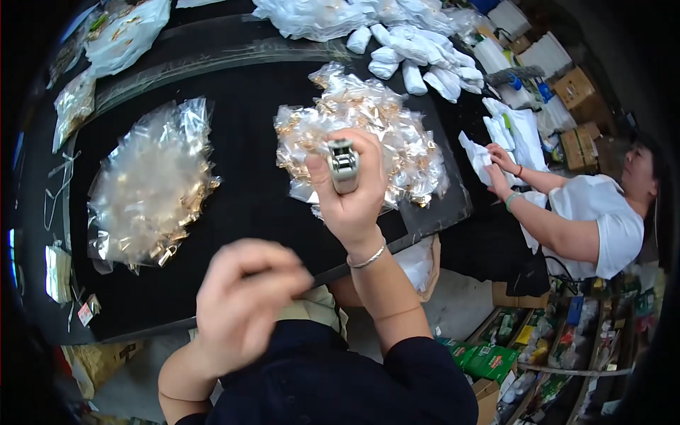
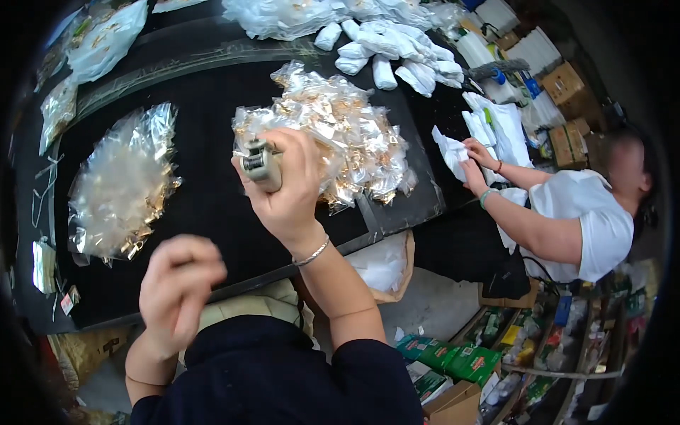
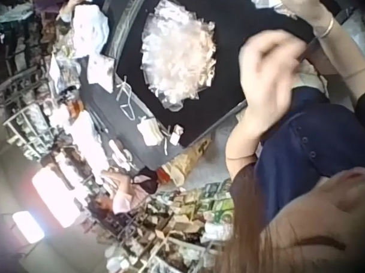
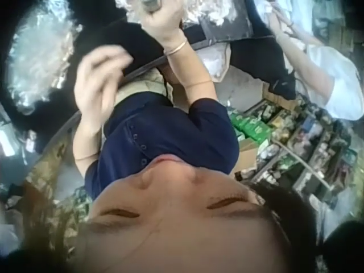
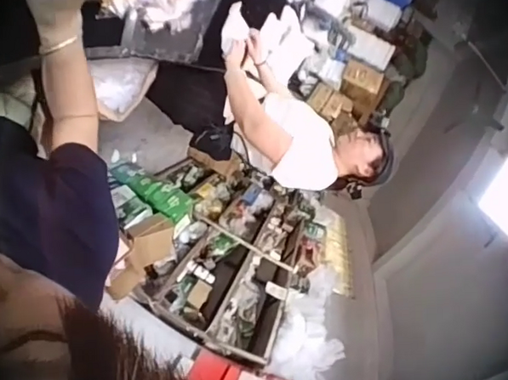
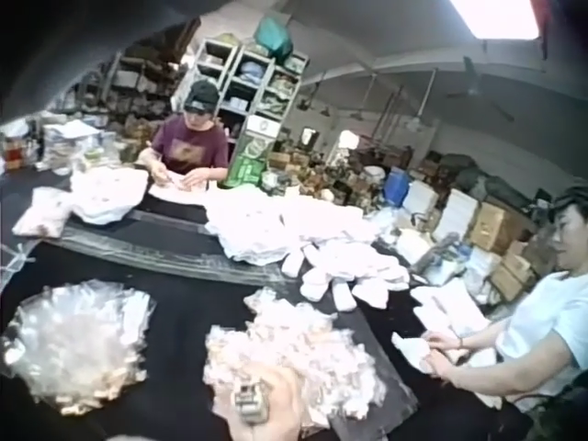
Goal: The recorder is packaging small craft or hardware items into plastic bags and sealing them using a handheld heat sealer.
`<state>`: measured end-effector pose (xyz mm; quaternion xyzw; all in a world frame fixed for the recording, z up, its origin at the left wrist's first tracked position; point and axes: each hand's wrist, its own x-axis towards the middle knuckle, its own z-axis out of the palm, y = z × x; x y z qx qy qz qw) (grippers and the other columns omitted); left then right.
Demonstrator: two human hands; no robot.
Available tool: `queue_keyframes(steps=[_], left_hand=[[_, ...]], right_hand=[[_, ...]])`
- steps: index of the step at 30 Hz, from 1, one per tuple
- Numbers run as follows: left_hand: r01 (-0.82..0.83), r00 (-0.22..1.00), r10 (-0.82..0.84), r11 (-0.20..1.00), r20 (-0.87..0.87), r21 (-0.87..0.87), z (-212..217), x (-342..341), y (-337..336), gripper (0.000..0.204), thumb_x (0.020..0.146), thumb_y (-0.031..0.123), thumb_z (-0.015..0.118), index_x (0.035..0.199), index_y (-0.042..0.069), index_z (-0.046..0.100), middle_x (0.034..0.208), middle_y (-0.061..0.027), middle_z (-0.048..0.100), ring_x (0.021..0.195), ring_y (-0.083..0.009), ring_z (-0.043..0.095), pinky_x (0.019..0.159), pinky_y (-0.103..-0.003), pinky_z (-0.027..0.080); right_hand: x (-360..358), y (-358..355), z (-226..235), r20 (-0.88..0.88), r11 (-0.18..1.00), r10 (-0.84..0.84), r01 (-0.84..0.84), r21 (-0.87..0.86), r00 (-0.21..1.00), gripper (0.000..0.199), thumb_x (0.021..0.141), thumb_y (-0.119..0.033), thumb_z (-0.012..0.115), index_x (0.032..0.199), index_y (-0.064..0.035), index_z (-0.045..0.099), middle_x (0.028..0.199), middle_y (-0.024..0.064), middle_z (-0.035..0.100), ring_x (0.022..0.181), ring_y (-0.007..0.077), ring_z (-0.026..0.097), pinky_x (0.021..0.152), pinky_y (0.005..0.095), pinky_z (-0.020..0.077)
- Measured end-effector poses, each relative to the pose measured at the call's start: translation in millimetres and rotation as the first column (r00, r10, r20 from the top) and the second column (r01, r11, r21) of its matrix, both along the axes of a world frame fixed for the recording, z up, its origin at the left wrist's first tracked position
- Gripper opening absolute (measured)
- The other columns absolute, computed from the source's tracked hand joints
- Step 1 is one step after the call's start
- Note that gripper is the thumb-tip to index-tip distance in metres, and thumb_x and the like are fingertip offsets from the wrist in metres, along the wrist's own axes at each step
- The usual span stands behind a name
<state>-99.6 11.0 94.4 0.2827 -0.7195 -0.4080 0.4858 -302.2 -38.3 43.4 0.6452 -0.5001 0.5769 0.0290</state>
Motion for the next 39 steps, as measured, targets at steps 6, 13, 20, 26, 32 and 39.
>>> queue_keyframes(steps=[6, 13, 20, 26, 32, 39], left_hand=[[0.405, 0.906, -0.423, 0.879, -0.019, -0.252, 60.5, 11.4, 4.4, 0.016, 0.075, 0.006, 0.072, 0.090, 0.012, 0.075, 0.099, -0.0036, 0.070, 0.089, -0.0202, 0.066, 0.077, -0.030, 0.049], [0.500, 0.823, -0.441, 0.861, -0.358, 0.090, 63.9, 23.1, 5.6, 0.021, 0.078, 0.015, 0.079, 0.090, 0.001, 0.071, 0.095, -0.0131, 0.067, 0.079, -0.0252, 0.065, 0.069, -0.031, 0.053], [0.288, 0.940, -0.321, 0.927, -0.112, -0.240, 51.9, 77.1, -2.4, 0.017, 0.075, 0.008, 0.072, 0.091, 0.012, 0.076, 0.098, -0.0038, 0.071, 0.087, -0.0199, 0.067, 0.075, -0.032, 0.049], [-0.028, 0.994, 0.045, 0.987, 0.102, -0.160, -21.3, 78.5, -10.9, 0.018, 0.076, 0.004, 0.075, 0.095, 0.005, 0.074, 0.097, -0.0075, 0.071, 0.084, -0.0213, 0.067, 0.070, -0.031, 0.050], [-0.154, 0.965, 0.148, 0.988, 0.216, 0.010, -49.1, 92.1, 8.0, 0.022, 0.075, 0.004, 0.077, 0.096, 0.003, 0.073, 0.096, -0.0084, 0.071, 0.083, -0.0230, 0.067, 0.071, -0.032, 0.051], [-0.184, 0.962, 0.173, 0.982, 0.212, 0.031, -65.9, 94.0, 13.6, 0.030, 0.076, 0.004, 0.077, 0.105, 0.003, 0.071, 0.103, -0.0095, 0.070, 0.090, -0.0255, 0.067, 0.076, -0.034, 0.052]], right_hand=[[29.1, 4.1, -39.0, 0.047, 0.861, 0.336, -0.326, 0.391, 0.941, 0.028, 0.089, -0.010, 0.072, 0.112, -0.0004, 0.060, 0.116, 0.0124, 0.065, 0.104, 0.0202, 0.064, 0.092, 0.0325, 0.0501], [17.3, -23.8, -51.5, 0.439, 0.668, 0.146, -0.415, 0.618, 0.887, 0.043, 0.091, -0.011, 0.069, 0.128, 0.0055, 0.056, 0.123, 0.0136, 0.063, 0.109, 0.0189, 0.063, 0.094, 0.0323, 0.0505], [48.3, -69.0, -23.4, 0.697, 0.656, 0.067, -0.558, 0.509, 0.714, 0.048, 0.085, -0.012, 0.077, 0.124, 0.0086, 0.057, 0.110, 0.0127, 0.067, 0.095, 0.0164, 0.064, 0.082, 0.0286, 0.0522], [69.0, -188.0, -27.8, 0.580, 0.489, 0.076, -0.537, 0.687, 0.811, 0.045, 0.076, -0.012, 0.084, 0.112, 0.0046, 0.062, 0.094, 0.0078, 0.067, 0.080, 0.0144, 0.063, 0.072, 0.0259, 0.0491], [91.3, -207.9, -41.4, 0.581, 0.352, 0.339, -0.673, 0.651, 0.740, 0.034, 0.076, -0.012, 0.083, 0.101, 0.0005, 0.064, 0.089, 0.0054, 0.066, 0.076, 0.0131, 0.063, 0.069, 0.0266, 0.0498], [71.2, -104.7, 0.2, 0.399, 0.726, 0.227, -0.428, 0.539, 0.888, 0.024, 0.079, -0.008, 0.078, 0.095, -0.0006, 0.061, 0.089, 0.0056, 0.069, 0.080, 0.0143, 0.067, 0.072, 0.0288, 0.0536]])
